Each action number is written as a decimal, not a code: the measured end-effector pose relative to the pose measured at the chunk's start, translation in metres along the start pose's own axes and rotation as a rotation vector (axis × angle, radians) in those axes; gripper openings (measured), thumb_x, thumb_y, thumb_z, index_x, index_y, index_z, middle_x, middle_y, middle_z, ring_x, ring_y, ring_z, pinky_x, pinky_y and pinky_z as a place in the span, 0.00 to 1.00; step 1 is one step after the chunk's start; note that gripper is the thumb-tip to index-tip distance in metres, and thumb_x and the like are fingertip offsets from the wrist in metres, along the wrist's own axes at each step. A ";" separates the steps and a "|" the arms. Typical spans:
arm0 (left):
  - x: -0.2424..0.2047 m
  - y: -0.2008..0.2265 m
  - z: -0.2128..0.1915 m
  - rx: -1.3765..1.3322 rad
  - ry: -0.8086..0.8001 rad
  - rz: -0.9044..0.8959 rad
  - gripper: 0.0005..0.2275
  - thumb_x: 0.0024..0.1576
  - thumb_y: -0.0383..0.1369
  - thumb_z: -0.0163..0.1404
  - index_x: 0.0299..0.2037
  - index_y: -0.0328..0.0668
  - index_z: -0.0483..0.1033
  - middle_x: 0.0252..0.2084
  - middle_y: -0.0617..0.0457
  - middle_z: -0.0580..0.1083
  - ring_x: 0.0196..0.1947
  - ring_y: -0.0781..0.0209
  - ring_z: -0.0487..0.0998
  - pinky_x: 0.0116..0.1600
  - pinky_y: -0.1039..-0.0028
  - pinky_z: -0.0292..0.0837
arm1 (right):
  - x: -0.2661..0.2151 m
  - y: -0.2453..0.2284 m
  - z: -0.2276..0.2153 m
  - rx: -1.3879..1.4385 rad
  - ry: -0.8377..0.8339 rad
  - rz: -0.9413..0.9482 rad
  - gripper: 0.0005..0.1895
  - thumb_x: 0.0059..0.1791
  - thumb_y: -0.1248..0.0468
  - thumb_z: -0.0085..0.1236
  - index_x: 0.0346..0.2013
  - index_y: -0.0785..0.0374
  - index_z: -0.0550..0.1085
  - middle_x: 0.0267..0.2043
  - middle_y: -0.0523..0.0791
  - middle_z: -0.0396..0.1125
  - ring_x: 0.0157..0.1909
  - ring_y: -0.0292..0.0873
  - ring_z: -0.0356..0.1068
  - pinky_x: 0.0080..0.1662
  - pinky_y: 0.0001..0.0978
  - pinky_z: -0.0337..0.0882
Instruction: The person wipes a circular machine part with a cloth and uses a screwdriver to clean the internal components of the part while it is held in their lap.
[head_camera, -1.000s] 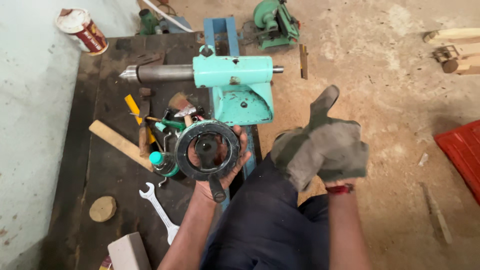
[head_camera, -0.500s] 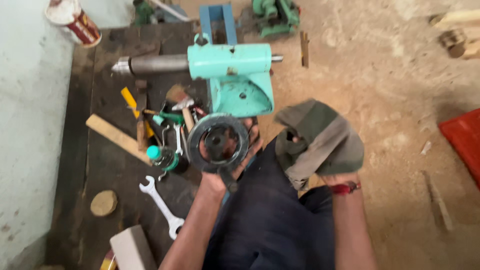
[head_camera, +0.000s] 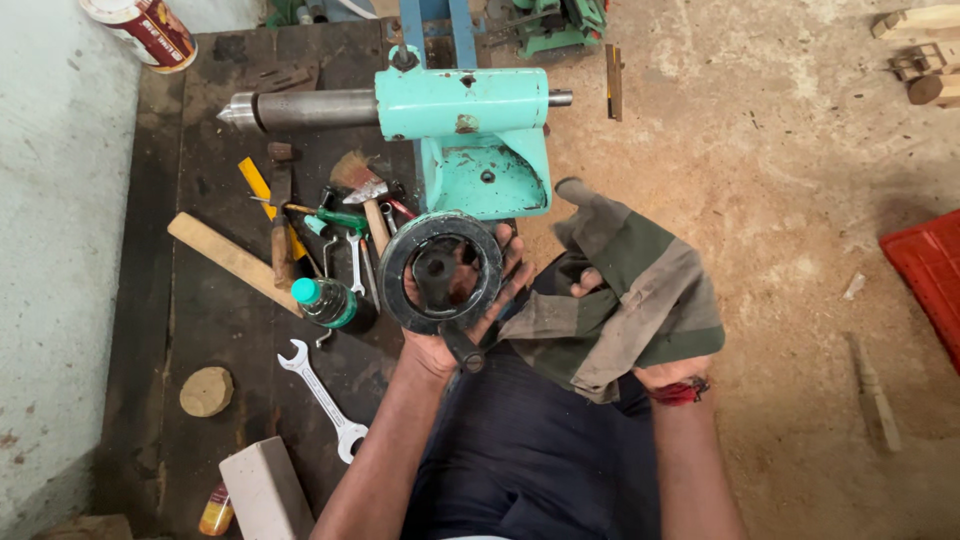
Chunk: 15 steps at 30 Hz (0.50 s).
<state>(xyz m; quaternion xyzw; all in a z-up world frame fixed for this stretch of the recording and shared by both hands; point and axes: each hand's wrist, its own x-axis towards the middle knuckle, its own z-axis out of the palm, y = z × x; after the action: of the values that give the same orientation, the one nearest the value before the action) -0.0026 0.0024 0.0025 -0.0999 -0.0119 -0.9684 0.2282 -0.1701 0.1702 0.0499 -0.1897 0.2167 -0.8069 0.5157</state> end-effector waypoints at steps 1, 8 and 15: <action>0.000 0.000 0.000 0.000 -0.002 0.000 0.33 0.56 0.48 0.62 0.68 0.41 0.68 0.71 0.40 0.67 0.75 0.42 0.61 0.84 0.50 0.43 | 0.000 -0.001 -0.001 -0.001 -0.010 0.003 0.41 0.58 0.41 0.41 0.73 0.72 0.56 0.65 0.61 0.62 0.62 0.58 0.67 0.64 0.54 0.68; -0.003 0.003 -0.002 -0.033 0.037 -0.001 0.31 0.57 0.49 0.61 0.67 0.39 0.70 0.71 0.40 0.66 0.75 0.42 0.61 0.84 0.49 0.43 | -0.013 -0.020 -0.049 -0.461 0.217 0.004 0.40 0.57 0.42 0.44 0.73 0.69 0.56 0.67 0.57 0.60 0.65 0.56 0.64 0.64 0.54 0.67; 0.000 0.001 0.001 -0.017 0.020 -0.001 0.35 0.55 0.48 0.61 0.69 0.36 0.66 0.71 0.38 0.65 0.74 0.39 0.61 0.82 0.46 0.44 | -0.026 0.005 -0.044 0.090 0.263 -0.153 0.30 0.57 0.46 0.46 0.68 0.59 0.64 0.69 0.47 0.64 0.70 0.50 0.62 0.68 0.48 0.63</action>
<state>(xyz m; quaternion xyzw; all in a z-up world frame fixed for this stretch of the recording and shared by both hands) -0.0021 0.0018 0.0032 -0.0923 -0.0013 -0.9695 0.2269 -0.1795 0.1993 0.0086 -0.0748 0.2308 -0.8706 0.4280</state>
